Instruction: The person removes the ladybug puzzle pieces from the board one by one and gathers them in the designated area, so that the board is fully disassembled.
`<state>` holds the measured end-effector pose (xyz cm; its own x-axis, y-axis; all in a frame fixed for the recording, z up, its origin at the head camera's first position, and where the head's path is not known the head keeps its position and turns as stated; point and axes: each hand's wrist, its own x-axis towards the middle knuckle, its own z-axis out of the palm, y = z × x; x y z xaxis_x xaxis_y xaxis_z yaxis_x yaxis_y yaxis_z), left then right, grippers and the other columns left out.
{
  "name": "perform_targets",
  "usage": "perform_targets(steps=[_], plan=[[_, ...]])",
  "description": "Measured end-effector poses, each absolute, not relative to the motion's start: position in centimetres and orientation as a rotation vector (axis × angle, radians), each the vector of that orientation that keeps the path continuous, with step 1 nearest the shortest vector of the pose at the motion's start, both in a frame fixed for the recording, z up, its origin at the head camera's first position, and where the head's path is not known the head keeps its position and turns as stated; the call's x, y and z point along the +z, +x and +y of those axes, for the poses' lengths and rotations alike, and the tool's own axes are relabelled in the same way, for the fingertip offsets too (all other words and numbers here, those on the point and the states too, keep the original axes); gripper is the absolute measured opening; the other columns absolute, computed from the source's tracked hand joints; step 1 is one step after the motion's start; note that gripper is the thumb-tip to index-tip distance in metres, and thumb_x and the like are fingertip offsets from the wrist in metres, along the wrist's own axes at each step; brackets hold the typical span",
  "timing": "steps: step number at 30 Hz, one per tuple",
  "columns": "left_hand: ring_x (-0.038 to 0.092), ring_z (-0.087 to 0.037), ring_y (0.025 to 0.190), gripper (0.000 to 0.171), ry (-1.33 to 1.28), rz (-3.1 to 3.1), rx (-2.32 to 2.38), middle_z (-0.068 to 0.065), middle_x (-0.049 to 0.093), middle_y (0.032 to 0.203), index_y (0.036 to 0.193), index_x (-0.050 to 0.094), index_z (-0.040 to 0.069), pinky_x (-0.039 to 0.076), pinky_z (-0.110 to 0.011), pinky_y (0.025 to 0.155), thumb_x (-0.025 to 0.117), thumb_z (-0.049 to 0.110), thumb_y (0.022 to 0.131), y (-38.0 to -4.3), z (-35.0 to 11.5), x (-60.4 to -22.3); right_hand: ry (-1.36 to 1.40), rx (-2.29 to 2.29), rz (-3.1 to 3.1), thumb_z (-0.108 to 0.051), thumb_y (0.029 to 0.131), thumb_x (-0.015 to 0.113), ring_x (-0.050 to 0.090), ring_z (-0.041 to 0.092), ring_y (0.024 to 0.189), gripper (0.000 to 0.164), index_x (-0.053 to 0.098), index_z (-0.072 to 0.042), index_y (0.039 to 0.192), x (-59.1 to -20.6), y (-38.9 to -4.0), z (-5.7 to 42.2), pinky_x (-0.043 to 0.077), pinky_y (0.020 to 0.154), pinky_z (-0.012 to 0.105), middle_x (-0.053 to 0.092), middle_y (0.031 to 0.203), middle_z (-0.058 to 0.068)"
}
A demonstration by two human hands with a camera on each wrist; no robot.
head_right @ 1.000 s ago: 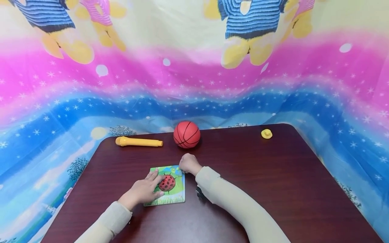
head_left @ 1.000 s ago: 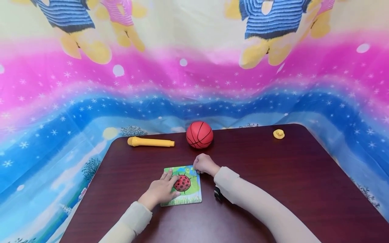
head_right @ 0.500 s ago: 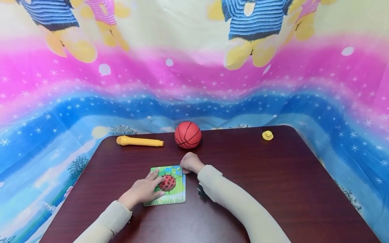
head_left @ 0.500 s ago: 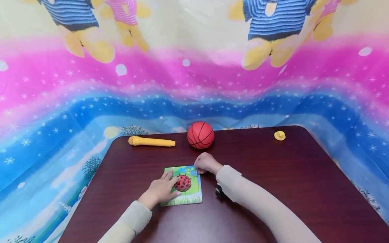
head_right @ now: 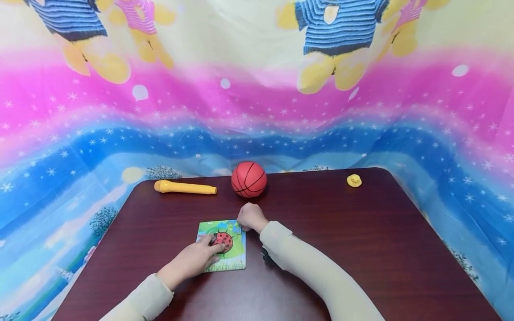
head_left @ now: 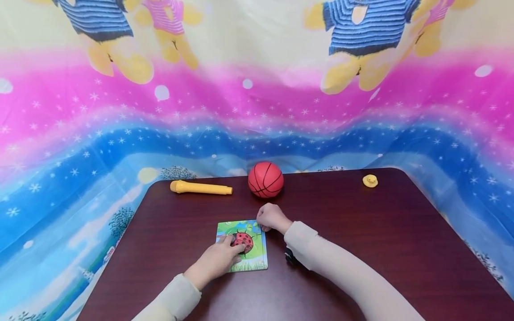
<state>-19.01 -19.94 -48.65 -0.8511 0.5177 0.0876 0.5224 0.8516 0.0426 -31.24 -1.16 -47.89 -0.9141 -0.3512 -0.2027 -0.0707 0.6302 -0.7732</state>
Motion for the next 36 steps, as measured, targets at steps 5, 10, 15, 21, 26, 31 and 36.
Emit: perform_targets(steps=[5,10,15,21,26,31,36], plan=[[0.054,-0.046,0.111,0.033,-0.851,-2.978,-0.057,-0.015,0.054,0.123,0.121,0.063,0.021,0.050,-0.048,0.085,0.063,0.031,0.090,-18.9,-20.1,-48.8,-0.354,-1.161,2.527,0.001,0.082,0.053,0.060,0.017,0.051,0.034,0.047,-0.014,0.052,-47.7,-31.0,-1.3,0.052,0.052,0.031,0.054,0.051,0.004],[0.056,-0.045,0.108,0.035,-0.902,-2.956,-0.023,-0.012,0.056,0.117,0.124,0.060,0.023,0.050,-0.048,0.085,0.064,0.029,0.089,-19.1,-20.3,-48.7,-0.380,-1.174,2.541,0.001,0.082,0.053,0.058,0.017,0.050,0.035,0.044,-0.015,0.052,-47.6,-30.6,-1.4,0.051,0.051,0.032,0.048,0.048,0.001],[0.057,-0.043,0.108,0.035,-0.922,-2.964,-0.012,-0.011,0.057,0.116,0.124,0.060,0.024,0.051,-0.047,0.083,0.064,0.029,0.090,-19.1,-20.3,-48.5,-0.396,-1.153,2.560,0.001,0.083,0.053,0.057,0.017,0.049,0.038,0.041,-0.016,0.051,-47.7,-30.4,-1.4,0.049,0.050,0.030,0.042,0.046,-0.002],[0.058,-0.042,0.106,0.036,-0.936,-2.951,-0.036,-0.010,0.057,0.113,0.124,0.061,0.023,0.052,-0.046,0.083,0.065,0.028,0.089,-19.2,-20.3,-48.4,-0.451,-1.191,2.551,-0.003,0.083,0.058,0.058,0.017,0.051,0.026,0.055,-0.012,0.060,-46.8,-30.4,-1.8,0.049,0.051,0.029,0.056,0.054,0.002],[0.058,-0.042,0.106,0.037,-0.951,-2.936,-0.042,-0.010,0.057,0.114,0.125,0.061,0.023,0.050,-0.047,0.085,0.065,0.029,0.089,-19.5,-19.9,-48.3,-0.451,-1.258,2.538,-0.007,0.085,0.062,0.061,0.021,0.056,0.011,0.064,-0.008,0.074,-45.6,-30.3,-1.5,0.053,0.057,0.035,0.064,0.065,0.007],[0.059,-0.041,0.103,0.035,-0.923,-2.919,-0.035,-0.012,0.056,0.117,0.123,0.062,0.025,0.053,-0.046,0.073,0.065,0.030,0.088,-19.5,-19.7,-48.2,-0.391,-1.324,2.509,-0.008,0.084,0.064,0.063,0.022,0.060,0.007,0.065,-0.007,0.077,-44.7,-30.6,-0.2,0.054,0.058,0.034,0.065,0.072,0.009],[0.057,-0.032,0.095,0.036,-0.849,-2.961,-0.126,-0.014,0.052,0.118,0.121,0.062,0.024,0.052,-0.043,0.065,0.068,0.030,0.086,-19.2,-20.3,-48.2,-0.307,-1.367,2.441,-0.005,0.082,0.065,0.062,0.020,0.060,0.003,0.065,-0.002,0.081,-43.8,-31.3,2.8,0.054,0.057,0.033,0.064,0.076,0.010]])
